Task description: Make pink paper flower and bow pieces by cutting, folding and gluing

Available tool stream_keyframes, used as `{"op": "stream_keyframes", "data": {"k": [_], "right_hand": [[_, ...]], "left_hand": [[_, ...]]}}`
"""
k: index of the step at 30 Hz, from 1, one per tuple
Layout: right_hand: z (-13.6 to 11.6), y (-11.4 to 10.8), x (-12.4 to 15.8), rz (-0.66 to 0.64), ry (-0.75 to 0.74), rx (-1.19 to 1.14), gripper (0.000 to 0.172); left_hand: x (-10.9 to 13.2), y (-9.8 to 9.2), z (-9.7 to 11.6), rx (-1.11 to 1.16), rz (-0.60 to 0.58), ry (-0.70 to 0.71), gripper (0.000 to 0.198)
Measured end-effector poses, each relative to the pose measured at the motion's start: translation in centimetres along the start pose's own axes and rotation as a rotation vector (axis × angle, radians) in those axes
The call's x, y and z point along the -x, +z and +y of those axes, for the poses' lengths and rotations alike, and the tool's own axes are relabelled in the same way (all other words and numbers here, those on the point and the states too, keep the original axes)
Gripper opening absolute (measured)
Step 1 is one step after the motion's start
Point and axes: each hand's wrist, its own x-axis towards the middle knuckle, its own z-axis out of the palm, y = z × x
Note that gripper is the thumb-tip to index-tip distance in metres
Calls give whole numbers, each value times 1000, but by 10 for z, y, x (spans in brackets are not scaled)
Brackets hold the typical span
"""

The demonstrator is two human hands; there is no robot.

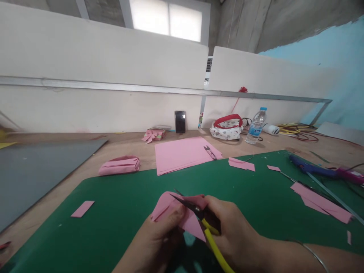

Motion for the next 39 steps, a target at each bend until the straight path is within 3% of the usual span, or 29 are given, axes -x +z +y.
{"op": "stream_keyframes", "data": {"k": [4, 9, 22, 39], "right_hand": [[1, -1, 0, -4, 1, 27, 30], [3, -1, 0, 13, 11, 40, 22], [-5, -2, -4, 22, -67, -19, 18], [-2, -5, -3, 46, 7, 91, 15]], "left_hand": [[2, 3, 1, 28, -40, 11, 19], [-1, 0, -2, 21, -46, 23, 16], [2, 4, -6, -62, -86, 48, 31], [2, 4, -7, -31, 32, 22, 22]]}}
